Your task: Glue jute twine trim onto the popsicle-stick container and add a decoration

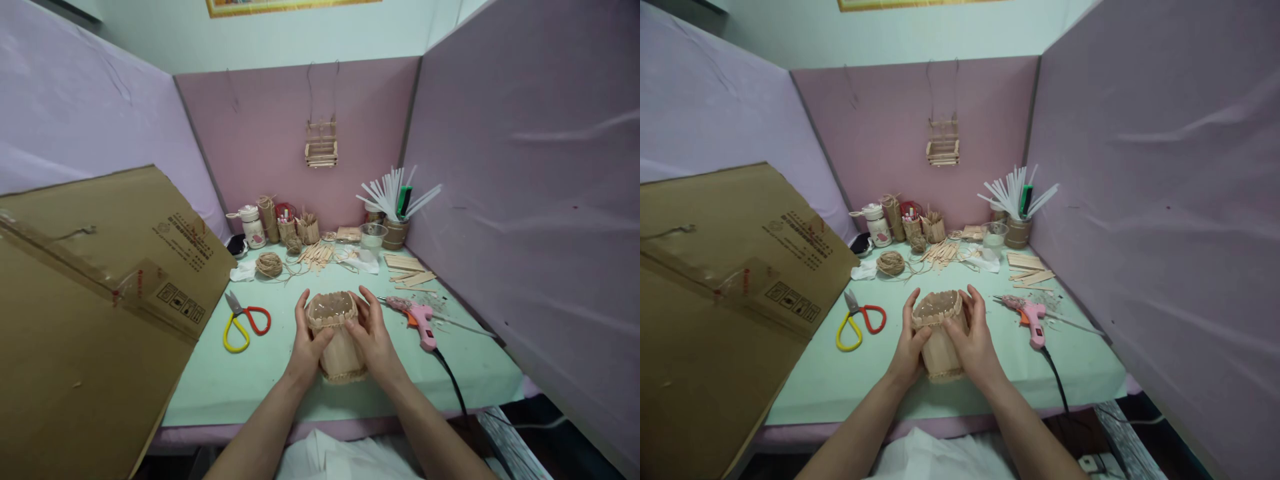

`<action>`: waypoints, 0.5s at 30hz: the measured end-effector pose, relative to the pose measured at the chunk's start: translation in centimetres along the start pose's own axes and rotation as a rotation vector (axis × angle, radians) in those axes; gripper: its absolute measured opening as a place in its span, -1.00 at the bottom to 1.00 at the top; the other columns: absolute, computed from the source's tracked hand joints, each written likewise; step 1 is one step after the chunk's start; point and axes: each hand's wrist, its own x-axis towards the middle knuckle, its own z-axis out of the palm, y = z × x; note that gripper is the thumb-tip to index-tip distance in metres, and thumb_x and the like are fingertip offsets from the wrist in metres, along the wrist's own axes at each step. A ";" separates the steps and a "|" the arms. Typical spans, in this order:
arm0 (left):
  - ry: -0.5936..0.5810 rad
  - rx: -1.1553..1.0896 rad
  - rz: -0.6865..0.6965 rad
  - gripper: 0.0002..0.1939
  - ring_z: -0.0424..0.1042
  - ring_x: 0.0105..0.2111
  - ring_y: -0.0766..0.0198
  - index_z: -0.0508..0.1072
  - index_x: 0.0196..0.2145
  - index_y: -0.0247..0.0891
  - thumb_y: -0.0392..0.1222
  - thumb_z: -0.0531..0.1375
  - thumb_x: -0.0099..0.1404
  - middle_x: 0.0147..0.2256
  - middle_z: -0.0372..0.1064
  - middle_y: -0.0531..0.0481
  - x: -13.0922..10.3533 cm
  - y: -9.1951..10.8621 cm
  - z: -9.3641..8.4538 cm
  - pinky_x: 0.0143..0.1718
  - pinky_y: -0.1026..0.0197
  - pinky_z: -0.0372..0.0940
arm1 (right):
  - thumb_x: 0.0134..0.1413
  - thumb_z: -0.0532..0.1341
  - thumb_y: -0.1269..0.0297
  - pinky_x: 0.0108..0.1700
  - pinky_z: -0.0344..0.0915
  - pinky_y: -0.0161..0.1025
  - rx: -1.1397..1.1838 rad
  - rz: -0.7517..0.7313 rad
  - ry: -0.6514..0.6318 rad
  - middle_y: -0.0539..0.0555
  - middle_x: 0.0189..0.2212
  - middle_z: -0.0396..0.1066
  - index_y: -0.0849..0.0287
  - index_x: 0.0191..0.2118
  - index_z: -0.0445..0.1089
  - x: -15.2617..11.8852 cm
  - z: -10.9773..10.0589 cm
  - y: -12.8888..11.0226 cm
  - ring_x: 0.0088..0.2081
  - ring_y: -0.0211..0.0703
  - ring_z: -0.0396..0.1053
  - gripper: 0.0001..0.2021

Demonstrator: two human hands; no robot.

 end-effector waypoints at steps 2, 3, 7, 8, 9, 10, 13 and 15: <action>-0.022 -0.020 -0.009 -0.01 0.25 0.16 -0.02 -0.11 0.28 -0.01 0.07 0.36 0.04 0.20 0.16 -0.19 0.0 0.1 0.1 0.17 -0.04 0.15 | 0.09 0.23 0.06 0.29 0.00 0.08 -0.034 -0.033 -0.002 0.21 0.28 0.02 0.02 0.27 -0.08 0.0 0.0 0.3 0.29 0.01 0.04 -0.30; -0.022 -0.026 -0.010 0.00 0.28 0.14 -0.02 -0.11 0.28 -0.03 0.06 0.36 0.03 0.17 0.21 -0.19 0.0 0.2 0.2 0.16 -0.05 0.16 | 0.11 0.22 0.07 0.29 0.01 0.07 -0.054 -0.058 -0.001 0.20 0.28 0.02 0.01 0.27 -0.07 0.0 0.1 0.4 0.29 0.00 0.04 -0.32; 0.022 -0.024 0.002 -0.01 0.30 0.12 -0.03 -0.08 0.28 -0.03 0.00 0.37 0.03 0.16 0.21 -0.19 0.0 0.4 0.3 0.14 -0.06 0.20 | 0.12 0.24 0.20 0.31 -0.03 0.07 -0.178 -0.268 0.063 0.13 0.25 0.07 -0.04 0.23 0.06 -0.1 0.0 0.2 0.28 -0.03 0.05 -0.42; 0.027 -0.021 0.010 -0.02 0.30 0.12 -0.03 -0.07 0.28 -0.03 0.00 0.38 0.03 0.16 0.20 -0.19 0.0 0.3 0.3 0.14 -0.06 0.19 | 0.11 0.25 0.23 0.31 -0.04 0.08 -0.214 -0.333 0.084 0.12 0.22 0.11 -0.04 0.19 0.12 -0.2 0.0 0.0 0.27 -0.03 0.06 -0.47; 0.031 -0.015 0.021 -0.02 0.30 0.12 -0.03 -0.06 0.28 -0.04 0.00 0.38 0.03 0.16 0.19 -0.19 0.0 0.3 0.3 0.14 -0.06 0.19 | 0.11 0.25 0.26 0.29 -0.02 0.09 -0.245 -0.390 0.100 0.11 0.17 0.15 -0.04 0.14 0.19 -0.2 -0.1 -0.2 0.25 -0.02 0.09 -0.53; 0.034 -0.008 0.032 -0.02 0.30 0.12 -0.03 -0.06 0.28 -0.04 0.00 0.38 0.03 0.16 0.19 -0.19 0.0 0.2 0.2 0.15 -0.06 0.18 | 0.11 0.24 0.28 0.27 0.02 0.09 -0.268 -0.434 0.109 0.11 0.12 0.19 -0.03 0.08 0.26 -0.3 -0.2 -0.4 0.22 -0.01 0.12 -0.60; 0.034 0.017 0.061 -0.02 0.30 0.11 -0.03 -0.06 0.28 -0.04 -0.02 0.38 0.03 0.14 0.20 -0.19 0.0 0.1 0.1 0.15 -0.07 0.17 | 0.12 0.24 0.32 0.13 0.18 0.01 -0.308 -0.489 0.110 0.09 -0.04 0.26 0.00 -0.11 0.38 -0.5 -0.3 -1.2 0.07 -0.04 0.23 -0.80; 0.050 0.037 0.080 -0.03 0.31 0.10 -0.02 -0.04 0.28 -0.05 -0.02 0.38 0.02 0.13 0.21 -0.19 0.0 0.0 0.1 0.14 -0.07 0.18 | 0.13 0.23 0.33 0.05 0.21 -0.03 -0.339 -0.485 0.112 0.07 -0.14 0.27 0.02 -0.21 0.40 -0.7 -0.3 -1.6 -0.02 -0.07 0.27 -0.90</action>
